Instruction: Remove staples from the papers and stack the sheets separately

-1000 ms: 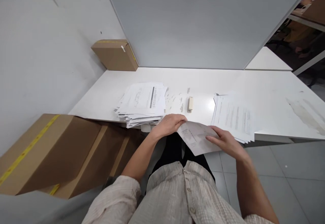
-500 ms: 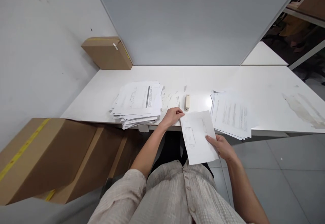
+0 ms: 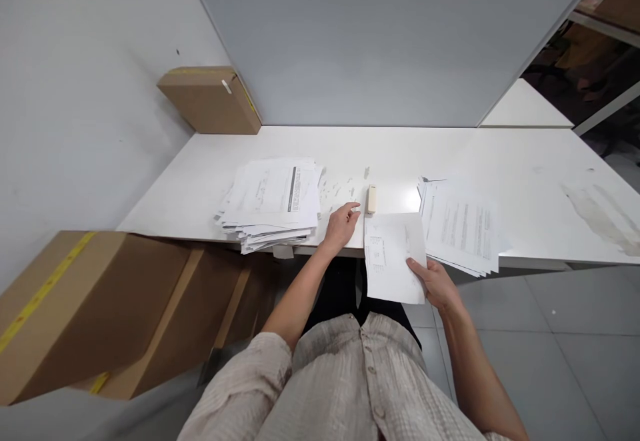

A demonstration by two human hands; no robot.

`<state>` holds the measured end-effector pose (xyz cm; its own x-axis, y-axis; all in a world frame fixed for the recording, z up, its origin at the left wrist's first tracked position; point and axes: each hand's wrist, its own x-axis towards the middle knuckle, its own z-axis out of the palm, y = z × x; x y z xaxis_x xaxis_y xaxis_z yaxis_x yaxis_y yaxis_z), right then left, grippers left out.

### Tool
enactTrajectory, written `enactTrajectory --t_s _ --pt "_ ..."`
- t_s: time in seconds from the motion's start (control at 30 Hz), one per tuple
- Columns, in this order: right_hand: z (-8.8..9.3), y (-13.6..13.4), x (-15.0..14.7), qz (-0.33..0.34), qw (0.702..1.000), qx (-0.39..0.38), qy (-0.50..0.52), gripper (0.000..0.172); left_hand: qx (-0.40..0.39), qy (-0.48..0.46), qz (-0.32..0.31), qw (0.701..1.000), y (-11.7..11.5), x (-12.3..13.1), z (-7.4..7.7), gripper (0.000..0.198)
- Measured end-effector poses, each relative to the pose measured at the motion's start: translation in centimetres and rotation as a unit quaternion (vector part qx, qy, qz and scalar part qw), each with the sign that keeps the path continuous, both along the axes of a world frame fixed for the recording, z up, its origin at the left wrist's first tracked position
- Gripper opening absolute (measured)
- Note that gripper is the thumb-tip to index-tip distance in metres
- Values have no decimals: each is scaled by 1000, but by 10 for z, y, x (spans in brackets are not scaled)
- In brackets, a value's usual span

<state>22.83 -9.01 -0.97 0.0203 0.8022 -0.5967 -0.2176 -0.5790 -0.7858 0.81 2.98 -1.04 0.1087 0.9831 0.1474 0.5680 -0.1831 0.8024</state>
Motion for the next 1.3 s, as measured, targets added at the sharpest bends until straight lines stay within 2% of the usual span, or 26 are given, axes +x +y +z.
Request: enactTrajectory --t_s 0.13,0.23,0.6,0.77,0.87,0.93,1.0,1.1,1.17,1.23,1.3 --pt "3 3 -4 -19 1000 11 -4 23 44 51 -57 996 -2 1 3 37" --pt "3 4 -4 -13 1000 23 -11 25 38 106 -90 990 -5 2 5 41" --pt "0 6 -6 -20 999 27 -21 25 25 173 -95 980 -5 5 1 51" --pt "7 -1 0 -3 995 32 -92 29 47 195 -84 976 -9 5 -1 53" --pt "18 -7 15 -23 984 40 -171 33 62 186 -71 978 -11 3 -2 51" --pt "25 -7 33 -69 971 50 -222 36 75 166 -64 981 -11 3 -3 49" --pt "30 -3 54 -126 954 66 -263 38 89 146 -58 984 -11 2 -4 47" --pt "36 13 85 -171 935 73 -302 45 113 121 -58 984 -14 3 -7 45" --pt "40 25 101 -182 933 66 -305 48 133 111 -68 983 -20 5 -7 44" --pt "45 37 113 -164 928 47 -331 51 152 111 -86 978 -32 4 -5 43" --pt "50 45 120 -122 897 7 -425 58 171 117 -97 973 -45 -2 0 40"
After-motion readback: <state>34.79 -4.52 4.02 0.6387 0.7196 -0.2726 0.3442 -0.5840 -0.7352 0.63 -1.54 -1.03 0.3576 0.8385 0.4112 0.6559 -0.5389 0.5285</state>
